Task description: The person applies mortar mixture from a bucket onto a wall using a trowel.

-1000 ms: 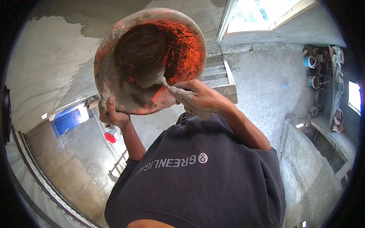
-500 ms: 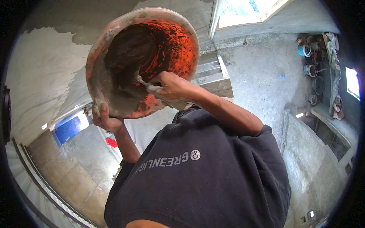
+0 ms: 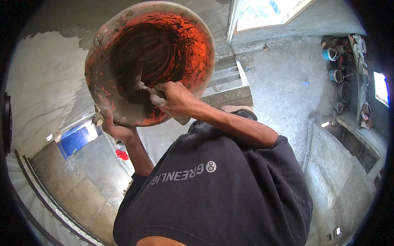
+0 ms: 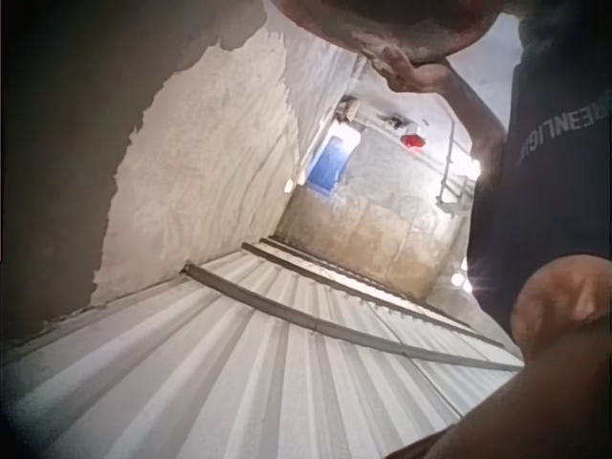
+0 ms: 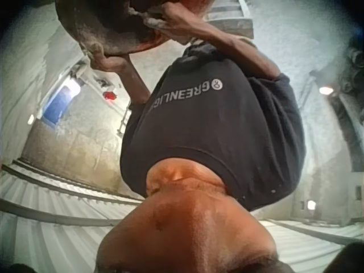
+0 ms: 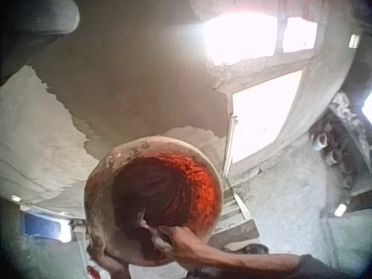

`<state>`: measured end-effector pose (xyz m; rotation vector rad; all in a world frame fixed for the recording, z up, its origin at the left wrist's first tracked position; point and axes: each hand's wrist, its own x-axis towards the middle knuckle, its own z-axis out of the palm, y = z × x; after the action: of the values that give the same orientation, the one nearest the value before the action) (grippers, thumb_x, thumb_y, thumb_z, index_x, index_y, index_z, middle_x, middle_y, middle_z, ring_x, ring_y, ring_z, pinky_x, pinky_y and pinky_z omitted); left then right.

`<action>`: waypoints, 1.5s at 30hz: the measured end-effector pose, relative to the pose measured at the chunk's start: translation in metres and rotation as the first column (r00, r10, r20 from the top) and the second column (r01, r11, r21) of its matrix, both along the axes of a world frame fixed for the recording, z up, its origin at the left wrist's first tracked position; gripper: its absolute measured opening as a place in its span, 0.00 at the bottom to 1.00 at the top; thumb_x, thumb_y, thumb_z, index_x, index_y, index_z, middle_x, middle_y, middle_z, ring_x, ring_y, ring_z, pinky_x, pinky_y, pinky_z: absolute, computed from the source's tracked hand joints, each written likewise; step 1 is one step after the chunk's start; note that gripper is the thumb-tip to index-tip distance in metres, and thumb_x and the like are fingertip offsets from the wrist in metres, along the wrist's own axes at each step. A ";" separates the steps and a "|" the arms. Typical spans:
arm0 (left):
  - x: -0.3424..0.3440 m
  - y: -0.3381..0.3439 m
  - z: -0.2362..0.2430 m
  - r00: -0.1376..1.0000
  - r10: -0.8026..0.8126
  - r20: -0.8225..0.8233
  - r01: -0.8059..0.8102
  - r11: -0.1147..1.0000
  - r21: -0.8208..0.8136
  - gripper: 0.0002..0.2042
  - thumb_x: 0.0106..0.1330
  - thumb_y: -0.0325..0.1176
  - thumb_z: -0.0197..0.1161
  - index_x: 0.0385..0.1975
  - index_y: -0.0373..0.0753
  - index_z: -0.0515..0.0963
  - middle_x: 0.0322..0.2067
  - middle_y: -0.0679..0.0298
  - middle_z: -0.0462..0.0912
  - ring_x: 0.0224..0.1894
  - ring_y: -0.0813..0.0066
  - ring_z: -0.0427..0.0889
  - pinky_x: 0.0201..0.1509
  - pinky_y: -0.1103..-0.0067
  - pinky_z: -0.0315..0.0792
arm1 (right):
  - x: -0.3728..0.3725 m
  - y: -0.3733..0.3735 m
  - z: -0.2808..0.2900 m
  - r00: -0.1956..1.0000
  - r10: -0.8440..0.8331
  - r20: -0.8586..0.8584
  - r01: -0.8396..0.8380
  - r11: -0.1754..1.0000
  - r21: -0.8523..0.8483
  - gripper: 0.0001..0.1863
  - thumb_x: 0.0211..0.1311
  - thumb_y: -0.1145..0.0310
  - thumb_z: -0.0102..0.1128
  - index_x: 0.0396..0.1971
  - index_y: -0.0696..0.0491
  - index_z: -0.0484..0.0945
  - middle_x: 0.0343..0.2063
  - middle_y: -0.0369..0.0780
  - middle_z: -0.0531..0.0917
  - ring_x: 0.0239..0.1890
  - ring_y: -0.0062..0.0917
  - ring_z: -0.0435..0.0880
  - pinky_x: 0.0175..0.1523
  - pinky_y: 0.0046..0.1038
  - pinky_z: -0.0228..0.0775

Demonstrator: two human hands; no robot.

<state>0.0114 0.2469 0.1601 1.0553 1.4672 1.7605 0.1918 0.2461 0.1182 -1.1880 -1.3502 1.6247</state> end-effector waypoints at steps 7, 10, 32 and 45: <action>-0.003 0.002 0.001 1.000 -0.007 0.015 0.007 1.000 0.003 0.21 0.52 0.38 0.59 0.36 0.22 0.77 0.35 0.50 0.80 0.37 0.63 0.80 0.41 0.72 0.77 | -0.009 0.000 0.006 0.998 -0.045 -0.040 0.045 0.999 -0.016 0.17 0.61 0.62 0.55 0.41 0.61 0.77 0.23 0.48 0.80 0.25 0.30 0.80 0.34 0.31 0.71; -0.002 -0.001 -0.005 1.000 -0.001 0.023 0.001 1.000 -0.012 0.20 0.52 0.37 0.60 0.36 0.22 0.77 0.35 0.50 0.80 0.37 0.63 0.80 0.40 0.72 0.77 | -0.018 -0.010 0.000 0.991 -0.109 -0.076 0.107 0.994 -0.031 0.17 0.60 0.63 0.55 0.41 0.61 0.77 0.23 0.51 0.80 0.25 0.34 0.81 0.33 0.33 0.71; -0.024 -0.030 -0.113 0.858 0.440 -0.264 -0.499 0.836 -0.227 0.13 0.58 0.35 0.64 0.30 0.28 0.80 0.25 0.59 0.83 0.29 0.75 0.78 0.35 0.77 0.71 | 0.063 0.038 0.002 0.953 0.006 0.304 -0.060 0.983 0.171 0.20 0.52 0.68 0.67 0.44 0.57 0.72 0.31 0.41 0.82 0.28 0.16 0.78 0.31 0.24 0.71; -0.012 -0.168 -0.179 0.619 0.714 -0.328 -0.780 0.508 -0.366 0.11 0.56 0.32 0.65 0.23 0.27 0.81 0.27 0.52 0.83 0.28 0.62 0.82 0.34 0.72 0.73 | -0.054 0.294 -0.053 0.839 0.036 0.543 -0.423 0.671 0.610 0.27 0.47 0.63 0.71 0.46 0.60 0.74 0.34 0.46 0.82 0.34 0.30 0.82 0.43 0.31 0.73</action>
<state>-0.0002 0.0786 -0.0190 0.2344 2.5623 1.6703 0.1375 0.5398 0.0657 -0.9639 -2.2826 0.7577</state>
